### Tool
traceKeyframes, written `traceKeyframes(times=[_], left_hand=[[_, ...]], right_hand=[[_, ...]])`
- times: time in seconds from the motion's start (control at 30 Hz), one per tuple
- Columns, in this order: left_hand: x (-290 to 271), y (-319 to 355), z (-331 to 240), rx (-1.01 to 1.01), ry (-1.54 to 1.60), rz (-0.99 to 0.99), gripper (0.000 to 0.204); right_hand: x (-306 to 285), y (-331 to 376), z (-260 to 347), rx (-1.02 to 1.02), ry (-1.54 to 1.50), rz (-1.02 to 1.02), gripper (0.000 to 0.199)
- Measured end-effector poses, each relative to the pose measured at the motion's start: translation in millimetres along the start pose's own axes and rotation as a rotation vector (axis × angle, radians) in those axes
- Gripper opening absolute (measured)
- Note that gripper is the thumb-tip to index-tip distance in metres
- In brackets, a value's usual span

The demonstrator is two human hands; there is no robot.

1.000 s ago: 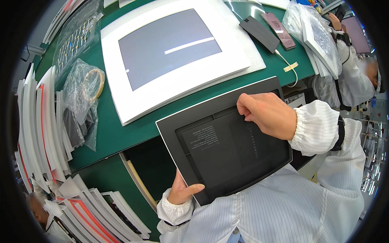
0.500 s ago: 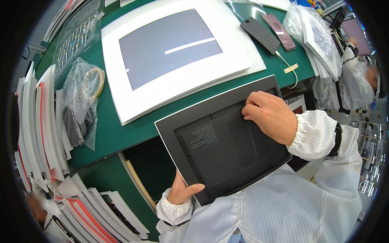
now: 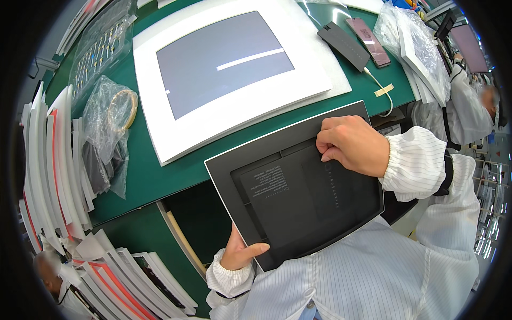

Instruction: Assembling electronic display panels and frames in a factory setting.

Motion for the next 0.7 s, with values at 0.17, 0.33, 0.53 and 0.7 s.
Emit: traceKeyframes(times=[0.17,0.33,0.53,0.7], left_hand=[[0.0,2.1,0.9,-0.011,-0.005,-0.005,0.09],[-2.1,-0.8,2.5,-0.004,-0.008,0.007,0.091],[-0.6,-2.1,-0.9,0.012,-0.03,0.011,0.09],[-2.3,-1.0,-0.5,0.01,-0.007,-0.005,0.089]], right_hand=[[2.3,0.7,1.9,-0.047,0.022,-0.01,0.011],[-2.5,-0.2,0.5,-0.016,-0.02,0.042,0.011],[-5.5,0.8,5.7,-0.05,0.019,0.011,0.01],[-7.1,0.0,7.6,-0.004,0.01,-0.029,0.011]])
Point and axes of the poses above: each hand's wrist, its own y-axis away from the middle knuckle, its own x-axis out of the palm, z = x × y, the point moved 3 cm from there along -y, towards the middle knuckle
